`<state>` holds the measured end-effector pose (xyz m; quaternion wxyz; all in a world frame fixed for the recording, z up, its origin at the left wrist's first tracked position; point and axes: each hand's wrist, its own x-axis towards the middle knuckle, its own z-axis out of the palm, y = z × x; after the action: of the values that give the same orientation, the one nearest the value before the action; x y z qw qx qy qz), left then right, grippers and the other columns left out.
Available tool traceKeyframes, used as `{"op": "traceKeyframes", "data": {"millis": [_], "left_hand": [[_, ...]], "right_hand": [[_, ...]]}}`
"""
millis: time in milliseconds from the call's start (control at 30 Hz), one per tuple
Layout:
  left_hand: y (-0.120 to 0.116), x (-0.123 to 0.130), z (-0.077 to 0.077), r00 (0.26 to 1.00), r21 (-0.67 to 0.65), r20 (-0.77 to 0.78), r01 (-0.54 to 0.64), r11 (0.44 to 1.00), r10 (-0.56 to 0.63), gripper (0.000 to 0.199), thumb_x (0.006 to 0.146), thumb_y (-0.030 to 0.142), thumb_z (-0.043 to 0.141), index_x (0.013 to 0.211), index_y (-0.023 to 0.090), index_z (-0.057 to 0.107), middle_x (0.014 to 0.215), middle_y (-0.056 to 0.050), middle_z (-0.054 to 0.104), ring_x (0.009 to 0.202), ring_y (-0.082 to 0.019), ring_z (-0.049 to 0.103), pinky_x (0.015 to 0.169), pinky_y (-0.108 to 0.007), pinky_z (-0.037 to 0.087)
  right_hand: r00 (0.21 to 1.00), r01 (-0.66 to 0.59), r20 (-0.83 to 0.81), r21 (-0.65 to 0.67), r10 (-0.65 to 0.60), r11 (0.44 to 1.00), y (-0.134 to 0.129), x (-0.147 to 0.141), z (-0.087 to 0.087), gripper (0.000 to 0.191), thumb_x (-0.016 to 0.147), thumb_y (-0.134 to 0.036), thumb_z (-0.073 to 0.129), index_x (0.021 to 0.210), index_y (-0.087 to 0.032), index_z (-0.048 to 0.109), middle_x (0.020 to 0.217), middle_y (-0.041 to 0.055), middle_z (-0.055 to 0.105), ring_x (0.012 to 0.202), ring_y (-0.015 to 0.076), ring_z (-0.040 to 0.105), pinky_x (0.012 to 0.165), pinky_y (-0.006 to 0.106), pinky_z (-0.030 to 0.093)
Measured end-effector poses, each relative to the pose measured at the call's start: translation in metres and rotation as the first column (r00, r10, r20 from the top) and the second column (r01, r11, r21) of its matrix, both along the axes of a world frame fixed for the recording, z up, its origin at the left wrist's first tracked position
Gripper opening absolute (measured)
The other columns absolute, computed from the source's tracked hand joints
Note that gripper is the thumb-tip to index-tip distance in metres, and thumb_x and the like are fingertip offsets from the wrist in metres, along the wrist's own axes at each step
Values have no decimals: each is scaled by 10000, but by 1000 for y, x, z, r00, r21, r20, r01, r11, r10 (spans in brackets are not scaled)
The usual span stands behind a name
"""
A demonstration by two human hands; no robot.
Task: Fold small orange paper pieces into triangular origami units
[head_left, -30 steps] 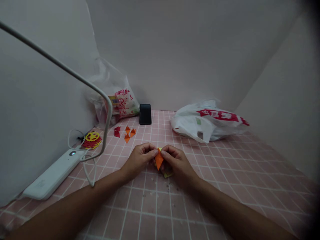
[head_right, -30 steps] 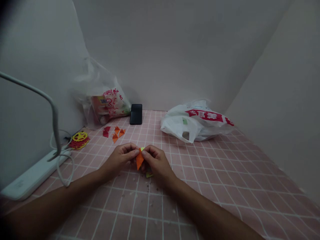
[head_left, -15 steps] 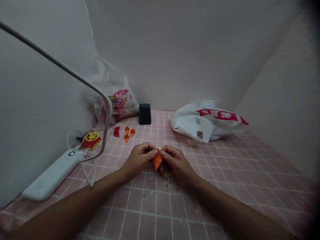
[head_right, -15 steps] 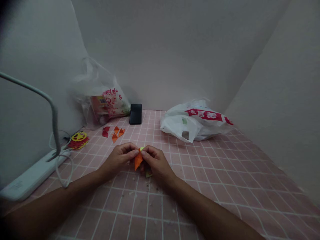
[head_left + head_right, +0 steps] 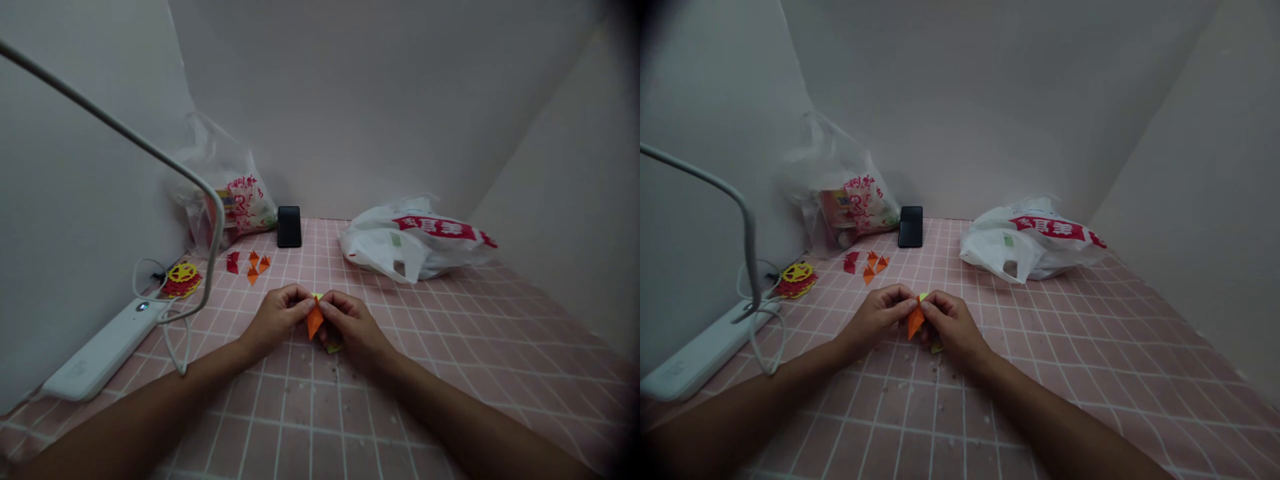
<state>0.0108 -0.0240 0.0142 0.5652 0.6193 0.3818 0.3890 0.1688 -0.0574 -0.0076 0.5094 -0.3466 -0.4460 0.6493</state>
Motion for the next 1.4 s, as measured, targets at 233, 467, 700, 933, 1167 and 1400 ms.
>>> {"op": "traceKeyframes", "data": {"millis": [233,467,700,933,1167,1400], "left_hand": [[-1,0,-1,1000,-7,-13,4,1000,-4,210,765,351,651,760,146,608,648,22,567,557,-93,487,545,-229,388],[0,1,-3,1000,-20,-11,0,1000,0,207,759,349,658,759,149,608,657,16,580,564,-97,492,545,-227,395],[0,1,-7,1000,-53,21,10,999,-9,204,764,353,653,772,157,596,687,3,602,607,-117,538,584,-248,436],[-1,2,-4,999,-96,37,13,995,-10,219,758,366,661,767,161,586,675,6,593,599,-113,532,580,-248,432],[-2,2,-4,1000,-110,27,10,994,-7,221,749,363,665,762,159,583,678,3,595,596,-114,535,574,-249,437],[-3,3,-2,999,-117,26,-22,993,25,241,743,379,675,757,158,581,659,15,583,579,-110,527,567,-240,416]], "right_hand": [[1000,3,22,4,-3,1000,0,0,-1,259,859,-405,660,762,-176,589,501,-34,581,388,87,484,388,187,362],[997,34,65,-1,-34,999,0,-1,2,276,829,-421,670,739,-174,584,481,-40,564,380,82,467,383,183,347],[992,60,107,3,-60,998,0,-1,3,281,831,-428,659,735,-177,578,475,-47,548,378,80,452,387,185,327],[997,30,70,2,-30,1000,-2,-1,4,274,840,-418,657,742,-177,575,493,-44,557,394,79,464,398,184,329],[993,40,115,-6,-39,999,1,0,2,275,825,-419,670,731,-181,570,481,-47,544,384,81,453,395,194,324],[993,41,111,5,-41,999,0,0,3,278,837,-432,653,742,-181,578,502,-41,558,400,84,465,403,194,337]]}}
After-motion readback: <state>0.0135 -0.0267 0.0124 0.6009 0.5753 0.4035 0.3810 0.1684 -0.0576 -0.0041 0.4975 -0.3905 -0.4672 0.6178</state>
